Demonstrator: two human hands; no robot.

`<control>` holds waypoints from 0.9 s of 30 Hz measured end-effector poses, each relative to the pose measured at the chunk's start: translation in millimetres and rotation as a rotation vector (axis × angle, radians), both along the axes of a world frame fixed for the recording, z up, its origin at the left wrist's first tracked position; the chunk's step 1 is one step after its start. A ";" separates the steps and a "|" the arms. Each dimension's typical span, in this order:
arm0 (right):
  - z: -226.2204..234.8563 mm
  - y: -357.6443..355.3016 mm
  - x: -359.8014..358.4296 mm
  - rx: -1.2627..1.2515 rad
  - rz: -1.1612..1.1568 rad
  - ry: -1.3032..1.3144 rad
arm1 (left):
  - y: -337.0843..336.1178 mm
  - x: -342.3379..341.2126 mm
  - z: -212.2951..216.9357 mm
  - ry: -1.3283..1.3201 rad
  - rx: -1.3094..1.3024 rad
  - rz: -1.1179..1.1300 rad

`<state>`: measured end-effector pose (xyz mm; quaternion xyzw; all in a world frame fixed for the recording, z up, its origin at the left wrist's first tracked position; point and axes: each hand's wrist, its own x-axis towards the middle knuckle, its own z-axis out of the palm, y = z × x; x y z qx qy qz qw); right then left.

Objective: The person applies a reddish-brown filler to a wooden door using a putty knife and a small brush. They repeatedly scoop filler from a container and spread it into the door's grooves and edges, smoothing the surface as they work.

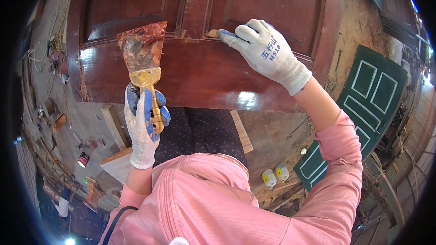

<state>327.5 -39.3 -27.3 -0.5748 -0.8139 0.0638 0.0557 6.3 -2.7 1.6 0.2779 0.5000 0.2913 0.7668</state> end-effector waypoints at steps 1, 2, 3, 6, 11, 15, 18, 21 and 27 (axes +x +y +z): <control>0.6 -0.8 -0.3 0.007 0.018 -0.035 | 0.2 0.5 1.0 -0.005 -0.005 0.003; 1.4 -2.4 -0.9 0.014 0.037 -0.069 | 0.2 1.0 1.6 -0.009 -0.009 0.005; 1.4 -3.6 -2.1 0.022 0.056 -0.101 | -0.2 0.7 1.5 -0.009 -0.007 0.006; 7.3 -1.0 -5.2 0.020 0.038 -0.086 | -0.8 -0.2 0.6 -0.004 0.000 0.006; 5.8 -6.2 -8.6 0.010 -0.035 -0.091 | -1.6 -2.1 -0.1 -0.007 -0.005 0.003; 10.4 -5.5 -16.1 -0.011 -0.111 0.021 | -2.6 -4.6 -0.2 0.000 0.011 -0.002; 6.3 -4.6 -24.8 -0.023 -0.143 0.072 | -2.4 -4.9 -0.2 0.002 0.011 -0.013; -0.7 -10.9 -24.4 -0.006 -0.094 0.041 | -2.6 -4.0 1.3 -0.017 0.010 -0.009; 0.4 -8.8 -26.3 0.003 -0.140 0.072 | -3.4 -6.5 -1.0 -0.012 0.020 0.005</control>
